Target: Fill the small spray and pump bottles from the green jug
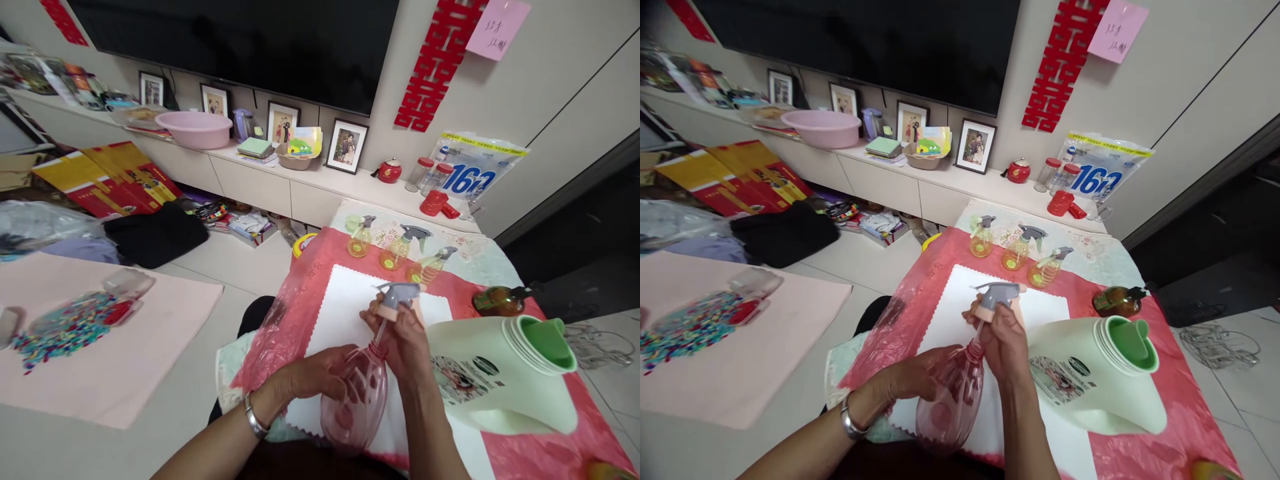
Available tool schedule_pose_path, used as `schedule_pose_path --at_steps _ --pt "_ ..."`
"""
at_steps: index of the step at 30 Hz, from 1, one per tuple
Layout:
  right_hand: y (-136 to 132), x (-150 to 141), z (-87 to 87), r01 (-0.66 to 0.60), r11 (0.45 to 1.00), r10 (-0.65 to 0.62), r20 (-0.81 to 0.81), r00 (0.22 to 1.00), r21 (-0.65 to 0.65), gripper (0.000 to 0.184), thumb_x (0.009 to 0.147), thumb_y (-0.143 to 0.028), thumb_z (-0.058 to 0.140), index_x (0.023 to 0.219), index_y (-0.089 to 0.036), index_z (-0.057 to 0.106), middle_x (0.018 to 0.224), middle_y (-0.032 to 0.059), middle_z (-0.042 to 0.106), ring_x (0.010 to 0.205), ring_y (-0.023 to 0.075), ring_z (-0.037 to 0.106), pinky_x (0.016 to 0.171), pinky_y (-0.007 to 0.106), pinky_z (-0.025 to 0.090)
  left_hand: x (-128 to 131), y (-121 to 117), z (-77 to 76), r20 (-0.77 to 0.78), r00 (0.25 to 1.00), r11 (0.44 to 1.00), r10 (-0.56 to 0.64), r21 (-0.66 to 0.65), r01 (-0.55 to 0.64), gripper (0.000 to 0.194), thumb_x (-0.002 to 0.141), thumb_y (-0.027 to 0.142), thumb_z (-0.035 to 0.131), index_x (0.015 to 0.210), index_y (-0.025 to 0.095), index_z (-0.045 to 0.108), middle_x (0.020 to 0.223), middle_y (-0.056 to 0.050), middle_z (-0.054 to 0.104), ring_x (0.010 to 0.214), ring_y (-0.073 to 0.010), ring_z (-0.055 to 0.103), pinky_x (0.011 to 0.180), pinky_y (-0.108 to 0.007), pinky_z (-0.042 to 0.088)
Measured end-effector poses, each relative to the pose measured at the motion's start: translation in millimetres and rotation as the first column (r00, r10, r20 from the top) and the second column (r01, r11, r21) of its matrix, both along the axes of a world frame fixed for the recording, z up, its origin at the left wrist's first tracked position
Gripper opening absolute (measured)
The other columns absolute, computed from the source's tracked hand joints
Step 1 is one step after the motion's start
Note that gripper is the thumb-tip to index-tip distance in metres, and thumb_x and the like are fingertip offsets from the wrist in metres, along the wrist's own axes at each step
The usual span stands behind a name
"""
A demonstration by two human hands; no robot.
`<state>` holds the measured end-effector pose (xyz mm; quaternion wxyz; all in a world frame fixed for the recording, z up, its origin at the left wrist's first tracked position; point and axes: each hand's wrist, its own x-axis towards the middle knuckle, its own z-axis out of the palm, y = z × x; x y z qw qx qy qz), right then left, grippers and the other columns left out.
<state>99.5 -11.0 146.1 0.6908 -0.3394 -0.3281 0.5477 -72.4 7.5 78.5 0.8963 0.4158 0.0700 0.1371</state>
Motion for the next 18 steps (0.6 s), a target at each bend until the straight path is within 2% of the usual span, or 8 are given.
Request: schedule_pose_path --at_steps 3,5,7,10,12,14,18 --pt "12 9 23.3 0.093 0.993 -0.094 0.022 0.995 0.070 0.039 0.075 -0.052 0.090 0.095 -0.023 0.072 0.102 0.0055 0.065 0.077 0.0148 0.059 0.073 0.034 0.058 -6 2 -3.5 -0.035 0.999 0.996 0.009 0.085 -0.006 0.072 0.059 0.045 0.096 0.119 0.020 0.063 0.111 -0.007 0.067 0.101 -0.0229 0.065 0.092 -0.038 0.049" --pt "21 17 40.7 0.164 0.978 -0.172 0.053 0.984 0.126 0.039 0.073 -0.050 0.091 0.095 -0.024 0.071 0.102 0.0033 0.064 0.075 0.0123 0.057 0.067 0.028 0.055 -13 6 1.3 -0.121 0.992 0.981 0.034 0.192 -0.011 0.078 0.058 0.040 0.096 0.126 0.023 0.060 0.119 -0.007 0.065 0.111 -0.0261 0.062 0.097 -0.040 0.049" --pt "32 25 54.2 0.230 0.956 -0.253 0.114 0.961 0.181 0.040 0.073 -0.050 0.090 0.096 -0.025 0.068 0.102 0.0015 0.062 0.076 0.0118 0.056 0.068 0.027 0.053 -21 11 9.9 -0.241 0.969 0.950 0.056 0.313 0.023 0.087 0.056 0.034 0.097 0.133 0.026 0.057 0.125 -0.007 0.063 0.117 -0.0296 0.059 0.097 -0.041 0.050" --pt "50 36 57.4 0.303 0.921 -0.368 0.293 0.882 0.244 0.039 0.082 -0.053 0.081 0.101 -0.023 0.066 0.101 0.0022 0.061 0.082 0.0145 0.057 0.075 0.031 0.052 -30 18 21.2 -0.361 0.926 0.896 0.108 0.439 0.066 0.095 0.055 0.028 0.094 0.140 0.028 0.052 0.134 -0.007 0.061 0.123 -0.0333 0.057 0.099 -0.044 0.050" --pt "61 41 44.9 0.321 0.908 -0.415 0.470 0.779 0.270 0.039 0.085 -0.053 0.077 0.102 -0.020 0.066 0.099 0.0036 0.060 0.087 0.0168 0.057 0.082 0.034 0.051 -32 19 23.1 -0.370 0.914 0.869 0.166 0.494 0.042 0.095 0.058 0.026 0.092 0.143 0.028 0.049 0.137 -0.008 0.060 0.126 -0.0336 0.056 0.104 -0.046 0.048" --pt "71 41 21.9 0.292 0.920 -0.391 0.661 0.640 0.262 0.039 0.088 -0.052 0.075 0.102 -0.017 0.067 0.099 0.0052 0.060 0.093 0.0186 0.056 0.090 0.036 0.049 -31 18 19.3 -0.336 0.907 0.851 0.253 0.524 -0.043 0.091 0.063 0.026 0.089 0.145 0.029 0.046 0.140 -0.009 0.057 0.129 -0.0332 0.054 0.107 -0.047 0.046" --pt "77 37 -36.5 0.201 0.974 -0.168 0.921 0.350 0.102 0.038 0.103 -0.050 0.061 0.113 -0.014 0.065 0.107 0.0077 0.059 0.103 0.0188 0.057 0.098 0.039 0.049 -21 13 1.0 -0.248 0.859 0.799 0.449 0.542 -0.261 0.091 0.065 0.025 0.089 0.144 0.030 0.044 0.146 -0.010 0.050 0.136 -0.0333 0.049 0.112 -0.049 0.042"
